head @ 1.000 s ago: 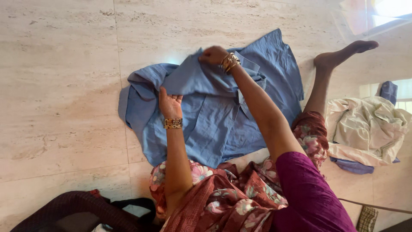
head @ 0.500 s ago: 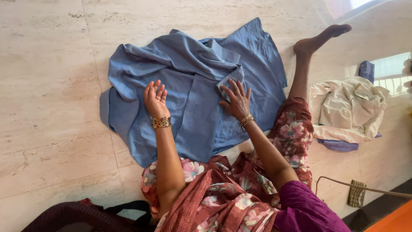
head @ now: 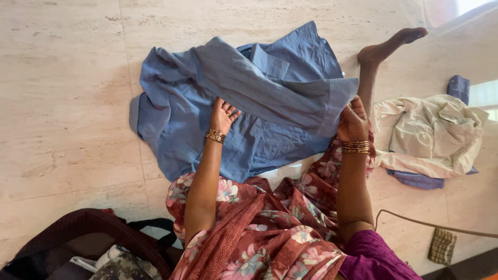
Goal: The person folds a blue shirt and a white shirt by hand while sitting on the floor and then places them into a bag.
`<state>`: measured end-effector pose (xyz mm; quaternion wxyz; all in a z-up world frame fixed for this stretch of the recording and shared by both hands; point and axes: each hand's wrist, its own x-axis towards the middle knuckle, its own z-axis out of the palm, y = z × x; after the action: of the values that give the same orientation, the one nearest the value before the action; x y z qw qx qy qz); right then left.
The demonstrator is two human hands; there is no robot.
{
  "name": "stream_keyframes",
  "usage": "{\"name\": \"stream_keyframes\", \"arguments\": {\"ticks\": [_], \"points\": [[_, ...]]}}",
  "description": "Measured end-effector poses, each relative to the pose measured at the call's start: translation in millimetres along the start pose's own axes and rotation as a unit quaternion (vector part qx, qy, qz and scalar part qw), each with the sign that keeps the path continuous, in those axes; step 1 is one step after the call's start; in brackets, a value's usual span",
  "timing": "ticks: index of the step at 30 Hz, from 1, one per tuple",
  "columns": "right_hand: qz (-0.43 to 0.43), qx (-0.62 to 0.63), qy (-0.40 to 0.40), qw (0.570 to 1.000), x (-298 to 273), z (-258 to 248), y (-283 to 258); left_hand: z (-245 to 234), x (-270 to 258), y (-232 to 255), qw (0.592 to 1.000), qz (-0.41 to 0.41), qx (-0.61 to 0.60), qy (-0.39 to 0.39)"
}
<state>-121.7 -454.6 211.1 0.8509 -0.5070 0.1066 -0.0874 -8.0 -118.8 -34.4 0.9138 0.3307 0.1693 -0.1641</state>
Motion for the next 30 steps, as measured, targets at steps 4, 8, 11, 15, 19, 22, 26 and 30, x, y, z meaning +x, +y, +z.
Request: {"name": "stream_keyframes", "arguments": {"ticks": [4,8,11,15,19,22,26,30], "points": [[0.053,0.013,0.002,0.999,18.2,-55.5,53.6,17.4,11.4,18.5,0.992,-0.02,-0.125,-0.004],[0.093,0.018,0.02,0.995,15.2,-115.2,85.9,23.5,18.4,48.7,0.973,-0.005,-0.229,-0.023],[0.091,-0.012,-0.073,0.993,2.3,-140.0,95.3,8.1,16.2,54.1,0.984,0.088,-0.146,-0.061],[0.205,0.028,0.019,0.978,-8.2,-129.6,99.1,-14.2,27.2,44.4,0.994,0.005,-0.064,0.093],[0.323,-0.109,0.162,0.926,-8.7,-127.6,124.5,-18.2,45.4,47.0,0.983,0.004,-0.038,0.181],[0.248,-0.15,0.085,0.953,6.4,-143.8,154.6,-7.4,59.6,57.7,0.975,0.097,0.024,0.199],[0.152,-0.205,0.007,0.967,15.9,-166.6,149.2,-3.8,55.1,78.0,0.956,0.245,0.069,0.145],[0.069,-0.401,0.136,0.903,-7.6,-152.7,127.2,-7.1,29.6,64.0,0.9,0.069,0.201,0.381]]}}
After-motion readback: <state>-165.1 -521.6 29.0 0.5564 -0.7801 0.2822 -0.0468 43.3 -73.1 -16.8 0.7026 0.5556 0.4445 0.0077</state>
